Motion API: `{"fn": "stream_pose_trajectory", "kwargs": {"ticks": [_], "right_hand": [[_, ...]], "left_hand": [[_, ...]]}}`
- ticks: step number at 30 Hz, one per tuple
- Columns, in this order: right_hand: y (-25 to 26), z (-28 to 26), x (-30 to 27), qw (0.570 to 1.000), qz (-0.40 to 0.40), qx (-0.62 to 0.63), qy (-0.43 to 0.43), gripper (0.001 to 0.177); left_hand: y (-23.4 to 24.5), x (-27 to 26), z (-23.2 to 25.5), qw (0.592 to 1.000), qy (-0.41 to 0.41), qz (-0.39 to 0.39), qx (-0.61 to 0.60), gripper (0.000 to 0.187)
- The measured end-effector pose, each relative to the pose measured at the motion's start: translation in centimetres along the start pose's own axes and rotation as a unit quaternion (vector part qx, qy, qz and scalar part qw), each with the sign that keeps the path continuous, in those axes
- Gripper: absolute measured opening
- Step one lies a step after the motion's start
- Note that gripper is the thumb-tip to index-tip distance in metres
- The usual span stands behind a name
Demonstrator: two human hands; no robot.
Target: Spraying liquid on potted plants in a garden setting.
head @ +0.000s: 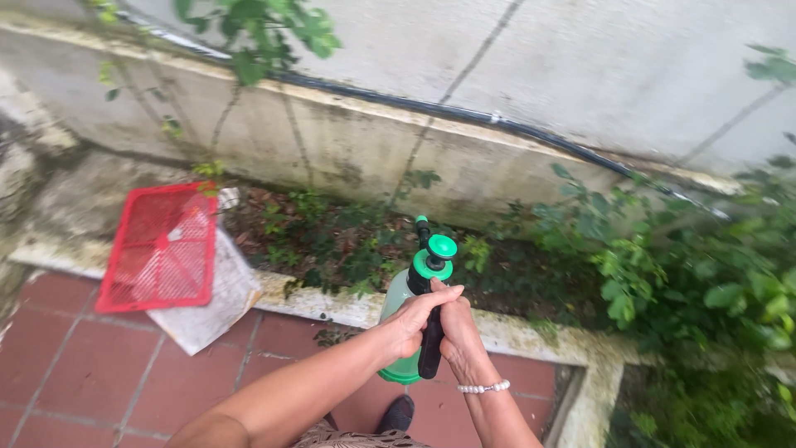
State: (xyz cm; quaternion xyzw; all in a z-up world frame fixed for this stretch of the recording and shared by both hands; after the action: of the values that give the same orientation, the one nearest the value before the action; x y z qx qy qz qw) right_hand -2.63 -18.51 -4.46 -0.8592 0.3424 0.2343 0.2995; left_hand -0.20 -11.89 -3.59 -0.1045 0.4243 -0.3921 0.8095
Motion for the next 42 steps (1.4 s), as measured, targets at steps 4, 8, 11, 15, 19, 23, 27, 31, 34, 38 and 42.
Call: {"fn": "stream_pose_trajectory", "kwargs": {"ticks": [4,8,11,15,19,23,27,31,34,38,42], "right_hand": [[5.8,-3.1,-0.8,0.997,0.043,0.054,0.033,0.034],[12.0,-5.6,-0.1,0.991,0.07,0.083,0.083,0.032],[16.1,-7.3,-0.5,0.983,0.121,0.094,0.097,0.032],[19.7,-9.5,-1.2,0.976,0.138,0.128,0.11,0.035],[23.3,-11.0,-1.8,0.962,0.18,0.146,0.142,0.036],[24.9,-12.4,-2.9,0.954,0.179,0.174,0.167,0.036],[25.2,-13.6,-4.8,0.95,0.203,0.154,0.179,0.048],[24.5,-14.5,-5.9,0.946,0.206,0.144,0.204,0.067],[24.6,-13.2,-4.7,0.957,0.208,0.121,0.162,0.077],[23.6,-10.6,-3.1,0.97,0.192,0.077,0.129,0.078],[20.1,-8.6,-1.5,0.984,0.135,0.056,0.097,0.073]], "left_hand": [[-5.9,2.0,-0.8,0.997,0.035,-0.044,0.057,0.076],[-11.5,4.8,-2.1,0.99,0.059,-0.086,0.093,0.077],[-15.1,6.2,-3.0,0.984,0.075,-0.109,0.115,0.078],[-19.5,8.3,-4.1,0.977,0.092,-0.14,0.129,0.083],[-22.9,9.8,-5.3,0.969,0.113,-0.163,0.147,0.09],[-25.1,10.3,-6.0,0.964,0.115,-0.181,0.156,0.093],[-26.8,10.0,-5.9,0.956,0.1,-0.229,0.155,0.091],[-26.8,9.7,-5.8,0.954,0.089,-0.241,0.155,0.086],[-25.2,10.4,-6.5,0.96,0.086,-0.234,0.128,0.088],[-22.3,9.8,-6.6,0.972,0.072,-0.209,0.082,0.09],[-18.5,8.6,-6.0,0.983,0.065,-0.159,0.056,0.093]]}}
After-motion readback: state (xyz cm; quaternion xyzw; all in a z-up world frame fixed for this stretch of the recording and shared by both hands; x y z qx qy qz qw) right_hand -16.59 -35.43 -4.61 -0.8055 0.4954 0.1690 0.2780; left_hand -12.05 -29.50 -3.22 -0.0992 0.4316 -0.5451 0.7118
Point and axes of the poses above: each hand's wrist, its own x-axis towards the middle knuckle, its own y-axis out of the back of the hand, z = x × y, the point moved 8 cm from there along x, towards the middle knuckle, and after that the axes turned 5 degrees about x, right-handed, at the moved point
